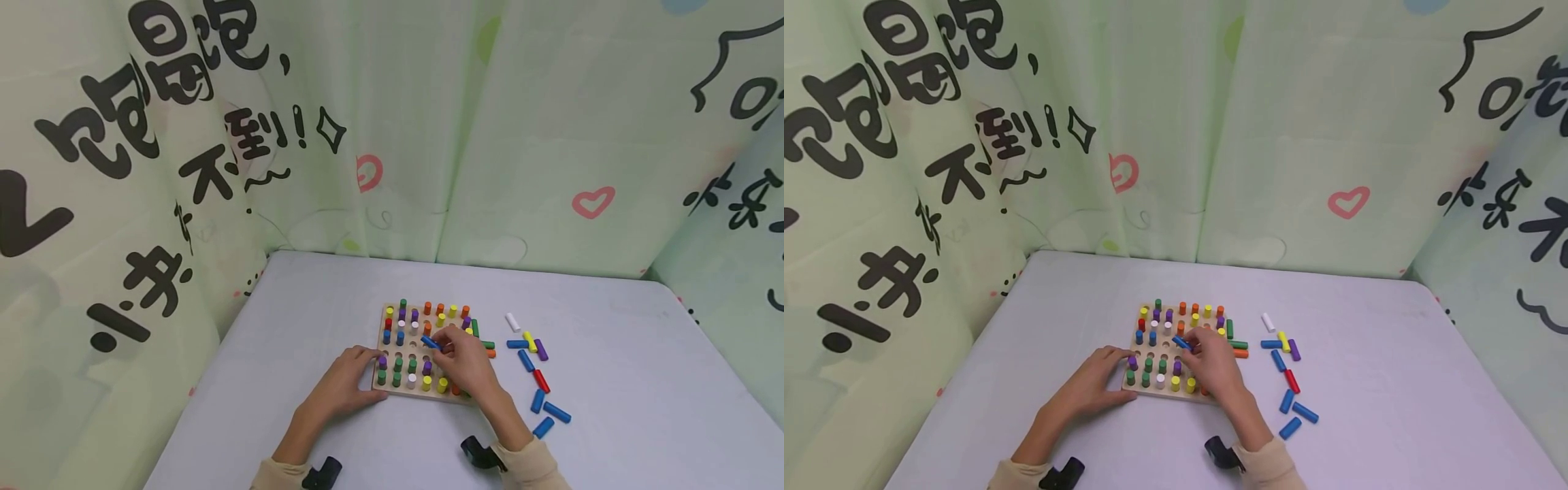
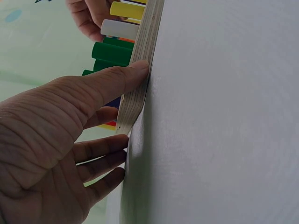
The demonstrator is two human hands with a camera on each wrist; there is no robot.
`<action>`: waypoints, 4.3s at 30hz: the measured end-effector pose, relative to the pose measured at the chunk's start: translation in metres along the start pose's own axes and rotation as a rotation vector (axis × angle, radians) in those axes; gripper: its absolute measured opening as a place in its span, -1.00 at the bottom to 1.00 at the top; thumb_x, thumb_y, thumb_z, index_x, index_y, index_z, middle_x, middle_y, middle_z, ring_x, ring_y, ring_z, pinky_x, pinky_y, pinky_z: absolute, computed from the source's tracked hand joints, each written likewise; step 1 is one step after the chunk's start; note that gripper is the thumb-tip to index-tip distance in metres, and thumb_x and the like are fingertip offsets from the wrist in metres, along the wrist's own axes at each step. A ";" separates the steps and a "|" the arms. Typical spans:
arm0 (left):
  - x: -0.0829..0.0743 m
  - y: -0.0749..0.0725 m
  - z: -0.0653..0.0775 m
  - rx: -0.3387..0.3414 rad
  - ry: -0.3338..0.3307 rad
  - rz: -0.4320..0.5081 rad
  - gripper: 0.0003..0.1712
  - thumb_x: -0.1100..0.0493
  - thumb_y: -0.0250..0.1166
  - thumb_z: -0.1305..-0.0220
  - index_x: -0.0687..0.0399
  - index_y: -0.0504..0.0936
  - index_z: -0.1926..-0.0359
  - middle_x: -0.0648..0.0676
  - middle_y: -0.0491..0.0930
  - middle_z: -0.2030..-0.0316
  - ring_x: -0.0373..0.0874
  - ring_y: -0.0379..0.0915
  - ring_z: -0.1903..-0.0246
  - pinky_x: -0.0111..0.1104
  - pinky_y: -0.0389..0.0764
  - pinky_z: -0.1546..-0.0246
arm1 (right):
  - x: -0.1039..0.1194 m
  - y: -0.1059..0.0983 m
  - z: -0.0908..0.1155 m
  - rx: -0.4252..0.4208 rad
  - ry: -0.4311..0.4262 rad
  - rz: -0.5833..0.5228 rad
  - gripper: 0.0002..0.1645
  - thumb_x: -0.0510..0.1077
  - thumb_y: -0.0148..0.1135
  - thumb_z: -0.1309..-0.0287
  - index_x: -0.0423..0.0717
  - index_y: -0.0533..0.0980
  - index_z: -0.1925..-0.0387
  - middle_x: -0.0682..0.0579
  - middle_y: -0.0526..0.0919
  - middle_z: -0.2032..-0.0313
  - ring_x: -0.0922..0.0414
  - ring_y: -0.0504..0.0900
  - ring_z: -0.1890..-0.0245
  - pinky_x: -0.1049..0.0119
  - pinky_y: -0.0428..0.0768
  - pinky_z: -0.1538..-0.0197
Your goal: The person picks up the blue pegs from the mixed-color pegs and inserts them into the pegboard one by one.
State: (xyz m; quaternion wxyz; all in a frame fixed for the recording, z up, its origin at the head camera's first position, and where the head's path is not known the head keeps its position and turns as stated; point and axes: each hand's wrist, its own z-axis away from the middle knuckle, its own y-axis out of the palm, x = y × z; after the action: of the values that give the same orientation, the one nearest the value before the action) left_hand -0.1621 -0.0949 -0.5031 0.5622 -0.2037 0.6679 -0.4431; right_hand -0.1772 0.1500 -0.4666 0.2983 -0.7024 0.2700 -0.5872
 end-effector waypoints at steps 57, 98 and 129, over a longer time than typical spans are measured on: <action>0.003 -0.002 0.000 0.005 0.046 0.024 -0.18 -0.14 0.56 -0.11 0.04 0.51 -0.33 0.16 0.53 -0.20 0.11 0.43 -0.24 0.04 0.49 -0.29 | 0.016 0.014 -0.011 -0.029 -0.081 -0.048 -0.74 -0.33 0.41 -0.18 -0.18 0.66 0.07 -0.02 0.73 0.20 0.13 0.67 0.27 0.24 0.76 0.15; 0.002 0.000 -0.001 0.012 0.014 0.032 -0.16 -0.12 0.58 -0.08 0.05 0.50 -0.34 0.16 0.52 -0.21 0.11 0.43 -0.24 0.04 0.51 -0.28 | -0.026 -0.036 0.019 -0.081 0.020 0.027 -0.70 -0.26 0.36 -0.25 -0.24 0.62 -0.01 -0.08 0.71 0.13 0.06 0.66 0.20 0.32 0.73 0.18; 0.003 0.002 0.000 0.009 0.018 0.024 -0.16 -0.12 0.58 -0.08 0.04 0.50 -0.33 0.17 0.52 -0.22 0.13 0.42 -0.25 0.06 0.50 -0.29 | -0.064 -0.068 0.043 -0.138 0.133 0.133 -0.66 -0.23 0.37 -0.24 -0.27 0.61 -0.03 -0.15 0.73 0.14 0.00 0.69 0.20 0.29 0.70 0.18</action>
State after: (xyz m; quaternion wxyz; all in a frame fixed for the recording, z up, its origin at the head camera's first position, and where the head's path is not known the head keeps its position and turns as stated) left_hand -0.1627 -0.0963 -0.5063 0.5622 -0.1892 0.6734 -0.4412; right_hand -0.1429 0.2469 -0.4646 0.2690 -0.6614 0.3748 -0.5914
